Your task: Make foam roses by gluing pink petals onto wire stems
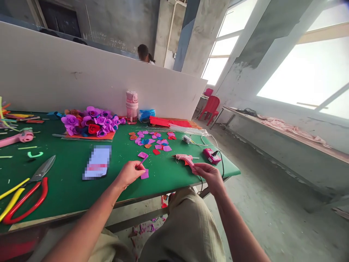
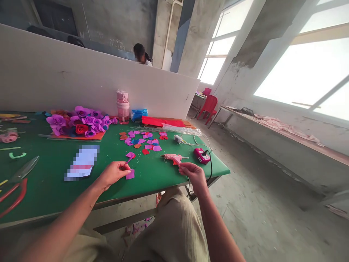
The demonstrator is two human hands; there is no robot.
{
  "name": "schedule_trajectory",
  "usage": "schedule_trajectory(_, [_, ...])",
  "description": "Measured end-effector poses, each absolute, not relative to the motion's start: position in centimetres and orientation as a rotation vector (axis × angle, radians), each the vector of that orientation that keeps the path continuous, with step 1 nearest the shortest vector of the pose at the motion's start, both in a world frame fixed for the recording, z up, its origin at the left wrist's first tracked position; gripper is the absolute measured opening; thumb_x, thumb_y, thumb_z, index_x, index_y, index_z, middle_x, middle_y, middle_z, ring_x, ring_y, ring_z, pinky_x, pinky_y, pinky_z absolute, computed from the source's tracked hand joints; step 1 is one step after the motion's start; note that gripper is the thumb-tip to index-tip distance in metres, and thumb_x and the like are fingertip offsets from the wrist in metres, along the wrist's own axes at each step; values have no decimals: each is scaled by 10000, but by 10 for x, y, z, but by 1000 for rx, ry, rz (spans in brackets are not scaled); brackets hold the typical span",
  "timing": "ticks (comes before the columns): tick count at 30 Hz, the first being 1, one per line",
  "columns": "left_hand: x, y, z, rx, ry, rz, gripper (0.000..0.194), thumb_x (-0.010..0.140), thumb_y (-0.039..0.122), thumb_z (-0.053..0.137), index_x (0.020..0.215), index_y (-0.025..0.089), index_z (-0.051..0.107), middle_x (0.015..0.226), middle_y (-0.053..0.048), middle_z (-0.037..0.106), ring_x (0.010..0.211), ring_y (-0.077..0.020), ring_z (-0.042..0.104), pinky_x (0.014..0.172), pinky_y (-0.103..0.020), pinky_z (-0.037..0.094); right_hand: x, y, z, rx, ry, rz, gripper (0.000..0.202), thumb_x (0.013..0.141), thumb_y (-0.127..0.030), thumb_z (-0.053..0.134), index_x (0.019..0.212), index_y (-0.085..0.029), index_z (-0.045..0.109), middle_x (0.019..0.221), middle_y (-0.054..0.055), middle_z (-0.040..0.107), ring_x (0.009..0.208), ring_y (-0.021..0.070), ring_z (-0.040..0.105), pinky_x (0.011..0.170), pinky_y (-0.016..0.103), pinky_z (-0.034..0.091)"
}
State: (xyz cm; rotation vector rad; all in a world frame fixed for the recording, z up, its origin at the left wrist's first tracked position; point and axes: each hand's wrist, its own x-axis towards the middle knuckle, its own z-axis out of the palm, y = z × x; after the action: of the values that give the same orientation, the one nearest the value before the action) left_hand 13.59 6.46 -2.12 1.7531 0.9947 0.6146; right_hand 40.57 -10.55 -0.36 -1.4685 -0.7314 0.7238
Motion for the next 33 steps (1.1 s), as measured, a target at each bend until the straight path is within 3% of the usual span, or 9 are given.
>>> schedule_trajectory(4, [136,64,-18,1742,971,618,177,579,327,634,560,157,592,590,1,614,582,-141,529,589,-242,378,411,-110,-4,-1484,-727,722,386,603,-419,771,881,-163,695,762,64,709,726,199,665,743,354,535])
schedule_trajectory(11, [136,63,-16,1715,978,612,174,577,323,637,561,156,592,562,12,590,582,-133,517,591,-236,368,396,-103,-7,-1467,-677,824,371,589,-458,768,795,-164,674,709,33,659,588,131,599,655,315,529])
schedule_trajectory(17, [135,64,-18,1728,984,602,173,574,323,638,568,155,598,572,2,595,593,-139,522,596,-240,363,365,-98,-4,-1622,-907,665,278,642,-466,714,619,-195,659,654,46,650,631,189,588,659,358,484])
schedule_trajectory(20, [135,64,-19,1735,996,596,200,576,352,643,575,154,612,556,6,590,574,-136,512,580,-239,354,355,-103,-4,-1691,-1223,506,200,640,-426,716,690,-232,703,834,46,682,837,237,600,801,373,448])
schedule_trajectory(23, [135,63,-18,1737,1018,593,221,578,373,646,575,153,623,541,9,583,561,-131,501,571,-237,346,367,-108,-4,-1814,-1205,382,228,711,-449,640,728,-230,702,782,34,681,799,224,608,795,361,439])
schedule_trajectory(25, [135,62,-17,1733,1028,593,221,573,373,648,569,153,628,535,9,582,557,-132,499,569,-238,345,388,-108,-5,-1879,-1156,281,286,741,-458,595,893,-235,688,859,38,689,829,218,609,800,354,434])
schedule_trajectory(26, [135,62,-16,1732,1029,596,216,569,369,648,564,155,628,532,9,582,556,-133,501,568,-239,346,400,-107,-6,-1927,-1128,207,349,723,-464,604,980,-235,660,889,41,684,832,215,608,788,347,437])
schedule_trajectory(29, [136,62,-17,1738,1026,607,186,560,346,642,551,161,621,535,6,593,563,-143,517,563,-240,353,430,-94,-11,-2160,-1016,198,446,625,-523,649,922,-191,621,778,46,675,702,207,605,636,312,440])
schedule_trajectory(33, [137,63,-22,1790,1025,618,147,567,314,619,552,168,600,569,0,612,576,-148,534,555,-235,363,443,-69,-18,-2258,-1167,385,224,630,-401,639,722,-208,575,576,-12,620,593,174,576,532,259,366])
